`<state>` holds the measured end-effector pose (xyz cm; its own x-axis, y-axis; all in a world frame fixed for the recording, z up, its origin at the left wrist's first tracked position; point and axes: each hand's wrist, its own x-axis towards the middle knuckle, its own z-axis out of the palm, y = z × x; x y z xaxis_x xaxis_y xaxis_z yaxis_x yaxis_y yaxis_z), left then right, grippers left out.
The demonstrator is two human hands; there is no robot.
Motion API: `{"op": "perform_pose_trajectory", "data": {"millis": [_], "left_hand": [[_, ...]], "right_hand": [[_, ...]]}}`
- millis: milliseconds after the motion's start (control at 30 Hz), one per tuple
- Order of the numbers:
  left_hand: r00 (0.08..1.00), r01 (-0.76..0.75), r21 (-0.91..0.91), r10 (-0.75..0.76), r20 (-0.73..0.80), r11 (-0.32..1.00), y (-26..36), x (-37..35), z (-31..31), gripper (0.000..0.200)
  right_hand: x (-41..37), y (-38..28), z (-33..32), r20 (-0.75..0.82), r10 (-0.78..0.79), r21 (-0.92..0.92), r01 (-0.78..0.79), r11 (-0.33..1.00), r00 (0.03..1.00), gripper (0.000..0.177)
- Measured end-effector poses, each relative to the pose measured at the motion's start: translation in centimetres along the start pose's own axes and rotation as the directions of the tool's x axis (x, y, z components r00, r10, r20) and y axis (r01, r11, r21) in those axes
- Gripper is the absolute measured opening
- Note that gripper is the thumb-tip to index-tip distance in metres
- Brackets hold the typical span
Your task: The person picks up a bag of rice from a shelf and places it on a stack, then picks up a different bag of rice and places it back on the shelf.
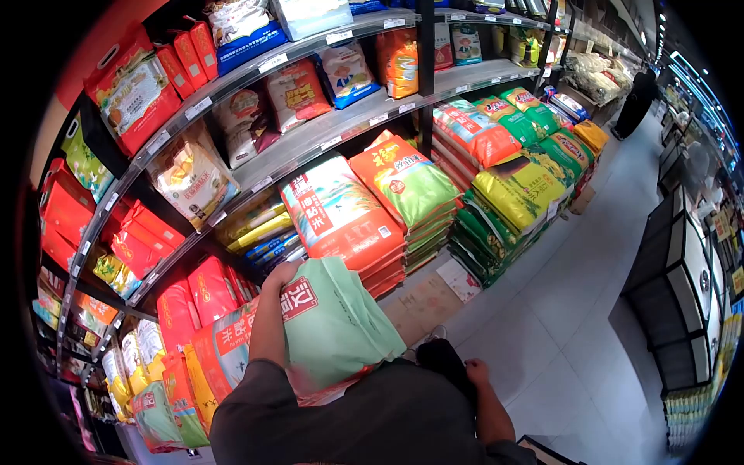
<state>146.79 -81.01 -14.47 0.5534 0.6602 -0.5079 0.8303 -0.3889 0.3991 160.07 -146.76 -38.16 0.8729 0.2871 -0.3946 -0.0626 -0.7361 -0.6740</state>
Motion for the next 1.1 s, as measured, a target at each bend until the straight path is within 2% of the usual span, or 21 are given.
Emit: {"op": "perform_pose_trajectory", "data": {"millis": [133, 200, 233, 300, 433, 467, 533, 567, 633, 667, 733, 767, 833, 900, 933, 1000, 1033, 1100], "left_hand": [[0.997, 0.023, 0.022, -0.022, -0.072, 0.999, 0.4, -0.4, 0.2, 0.065], [0.997, 0.061, -0.043, -0.063, -0.05, 0.997, 0.6, -0.7, -0.1, 0.065], [0.997, 0.053, -0.051, -0.056, -0.054, 0.997, 0.1, 0.0, 0.2, 0.065], [0.997, -0.002, -0.036, -0.001, -0.08, 0.999, -1.2, 2.0, 1.1, 0.064], [0.994, -0.057, 0.045, 0.061, -0.096, 0.997, -0.2, 0.5, 0.5, 0.066], [0.984, -0.141, 0.154, 0.156, -0.091, 0.978, -3.1, 4.8, 1.9, 0.062], [0.98, -0.12, 0.146, 0.14, -0.141, 0.982, -2.0, 2.6, 1.2, 0.056], [0.98, -0.09, 0.123, 0.11, -0.165, 0.988, 0.0, -0.2, 0.2, 0.054], [0.975, -0.088, 0.116, 0.109, -0.191, 0.989, 0.3, -0.7, 0.1, 0.052], [0.971, -0.089, 0.105, 0.11, -0.214, 0.99, 0.2, -0.7, 0.2, 0.05], [0.97, -0.077, 0.097, 0.097, -0.224, 0.992, -0.2, -0.3, 0.5, 0.049], [0.968, -0.067, 0.085, 0.085, -0.234, 0.994, 0.2, -0.8, 0.3, 0.048], [0.967, -0.033, 0.06, 0.047, -0.25, 0.998, 0.7, -1.3, 0.1, 0.048], [0.973, -0.059, 0.076, 0.074, -0.22, 0.995, 0.5, -1.2, 0.1, 0.049], [0.97, -0.073, 0.109, 0.097, -0.225, 0.991, 0.0, -0.5, 0.4, 0.05], [0.972, -0.054, 0.095, 0.074, -0.225, 0.994, 0.1, -0.5, 0.5, 0.051], [0.975, -0.056, 0.087, 0.074, -0.212, 0.995, 0.3, -0.8, 0.4, 0.051], [0.974, -0.067, 0.091, 0.085, -0.211, 0.994, 0.0, -0.1, 0.7, 0.051]], "right_hand": [[-0.4, -1.8, -0.9, 0.026, 0.04, 0.066, -0.042, 0.997, 0.999, 0.019], [-0.3, -2.5, -1.4, 0.066, 0.026, -0.072, -0.021, 0.997, 0.997, 0.021], [-0.3, -2.9, -1.5, 0.058, 0.019, -0.075, -0.015, 0.997, 0.998, 0.021], [-0.3, -2.2, -1.1, 0.074, 0.027, -0.1, -0.019, 0.995, 0.997, 0.024], [-0.5, -2.0, -1.6, 0.078, 0.008, 0.003, -0.009, 1.0, 0.997, 0.026], [-0.4, -1.9, -2.0, 0.073, 0.016, -0.002, -0.016, 1.0, 0.997, 0.026], [0.2, -1.5, -2.1, 0.129, 0.083, 0.194, -0.107, 0.975, 0.988, 0.026], [0.3, -1.4, -2.3, 0.131, 0.083, 0.195, -0.108, 0.975, 0.988, 0.026], [0.3, -1.3, -3.0, 0.215, 0.169, 0.327, -0.234, 0.915, 0.962, 0.025], [0.1, -1.3, -3.3, 0.216, 0.169, 0.331, -0.235, 0.914, 0.962, 0.025], [-0.7, -1.5, -4.2, 0.234, 0.316, 0.376, -0.385, 0.843, 0.92, 0.026], [-1.6, -2.1, -4.8, 0.237, 0.312, 0.376, -0.383, 0.844, 0.92, 0.026], [-2.4, -3.1, -5.8, 0.253, 0.446, 0.401, -0.513, 0.759, 0.858, 0.028], [-2.1, -1.0, -6.1, 0.33, 0.52, 0.37, -0.615, 0.697, 0.788, 0.034], [-1.9, -0.2, -6.3, 0.326, 0.511, 0.374, -0.605, 0.703, 0.795, 0.034], [-1.4, 1.4, -7.0, 0.424, 0.574, 0.352, -0.711, 0.609, 0.701, 0.036], [-1.1, 1.8, -7.3, 0.423, 0.569, 0.355, -0.707, 0.612, 0.705, 0.036], [-0.6, 2.1, -7.7, 0.451, 0.607, 0.309, -0.753, 0.582, 0.654, 0.038]]}}
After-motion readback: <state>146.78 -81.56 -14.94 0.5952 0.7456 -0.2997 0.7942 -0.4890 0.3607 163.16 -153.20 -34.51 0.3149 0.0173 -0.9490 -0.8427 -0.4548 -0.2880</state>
